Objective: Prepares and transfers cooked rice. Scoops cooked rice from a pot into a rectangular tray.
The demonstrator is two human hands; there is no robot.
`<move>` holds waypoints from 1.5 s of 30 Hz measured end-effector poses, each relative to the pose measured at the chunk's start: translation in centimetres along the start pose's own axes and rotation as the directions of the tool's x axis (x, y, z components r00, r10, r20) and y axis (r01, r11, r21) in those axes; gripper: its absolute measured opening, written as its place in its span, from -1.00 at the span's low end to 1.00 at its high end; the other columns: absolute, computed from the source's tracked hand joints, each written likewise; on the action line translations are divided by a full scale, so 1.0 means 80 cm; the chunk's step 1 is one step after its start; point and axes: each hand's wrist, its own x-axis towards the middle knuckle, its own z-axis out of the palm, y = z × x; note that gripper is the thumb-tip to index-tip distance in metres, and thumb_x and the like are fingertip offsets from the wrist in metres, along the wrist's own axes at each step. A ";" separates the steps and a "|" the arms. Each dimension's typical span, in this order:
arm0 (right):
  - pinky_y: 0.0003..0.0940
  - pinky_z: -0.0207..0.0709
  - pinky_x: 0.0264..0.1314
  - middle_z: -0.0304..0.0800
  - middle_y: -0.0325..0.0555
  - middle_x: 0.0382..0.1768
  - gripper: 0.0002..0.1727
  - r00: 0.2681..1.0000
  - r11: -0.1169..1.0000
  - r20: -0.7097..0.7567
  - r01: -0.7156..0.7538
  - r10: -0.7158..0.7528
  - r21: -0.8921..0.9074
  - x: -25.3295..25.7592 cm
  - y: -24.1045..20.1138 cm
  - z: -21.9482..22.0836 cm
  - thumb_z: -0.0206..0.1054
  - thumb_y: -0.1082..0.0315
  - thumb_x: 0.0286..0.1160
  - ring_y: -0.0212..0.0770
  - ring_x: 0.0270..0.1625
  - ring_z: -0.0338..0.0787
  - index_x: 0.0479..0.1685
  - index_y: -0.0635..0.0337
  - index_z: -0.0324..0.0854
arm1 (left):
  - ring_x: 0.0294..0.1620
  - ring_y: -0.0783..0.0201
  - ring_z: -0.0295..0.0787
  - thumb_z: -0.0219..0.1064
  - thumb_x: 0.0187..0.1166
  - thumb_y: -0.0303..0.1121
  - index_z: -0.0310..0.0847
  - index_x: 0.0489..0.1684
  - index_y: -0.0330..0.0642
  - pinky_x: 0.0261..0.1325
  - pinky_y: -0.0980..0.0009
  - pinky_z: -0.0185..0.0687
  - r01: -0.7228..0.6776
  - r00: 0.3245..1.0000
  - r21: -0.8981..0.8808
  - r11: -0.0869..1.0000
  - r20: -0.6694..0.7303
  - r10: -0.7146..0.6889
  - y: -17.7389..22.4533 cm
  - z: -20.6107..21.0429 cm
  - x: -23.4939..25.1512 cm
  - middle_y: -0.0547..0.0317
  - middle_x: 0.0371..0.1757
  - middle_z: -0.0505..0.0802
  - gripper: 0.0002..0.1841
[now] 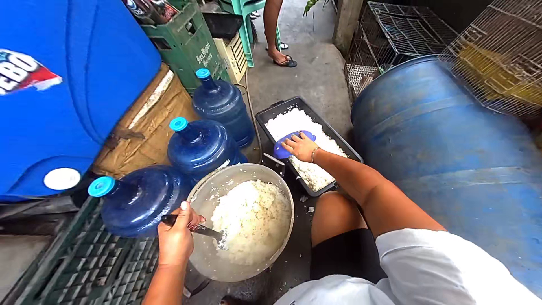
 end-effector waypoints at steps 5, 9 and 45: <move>0.56 0.10 0.71 0.54 0.06 0.65 -0.34 0.954 0.946 0.062 0.299 -0.293 -0.128 -0.087 0.041 0.018 0.26 0.60 0.56 0.33 0.70 0.44 0.70 0.02 0.46 | -0.75 0.49 0.44 0.11 0.76 -0.20 0.37 -0.68 0.22 -0.38 0.43 0.69 0.001 1.000 -0.001 1.000 0.015 -0.001 0.001 -0.014 -0.002 0.58 -0.80 0.42 -0.60; 0.30 0.55 0.42 0.76 0.17 0.36 -0.45 0.943 0.944 -0.108 0.298 -0.314 -0.144 -0.125 0.043 -0.021 0.23 0.61 0.53 0.31 0.38 0.72 0.54 0.12 0.59 | -0.74 0.50 0.44 0.16 0.74 -0.21 0.38 -0.66 0.23 -0.40 0.46 0.66 0.023 0.999 0.048 0.999 0.031 -0.025 -0.003 -0.015 -0.002 0.59 -0.78 0.43 -0.63; 0.43 0.41 0.42 0.60 0.36 0.44 -0.40 0.955 0.982 0.261 0.099 -0.140 0.163 0.149 -0.301 0.050 0.11 0.41 0.71 0.42 0.46 0.61 0.77 0.03 0.33 | -0.74 0.51 0.28 0.18 0.76 -0.08 0.39 -0.66 0.25 -0.59 0.53 0.31 -0.240 0.959 -0.050 0.969 -0.164 0.229 0.042 -0.092 -0.025 0.57 -0.74 0.40 -0.60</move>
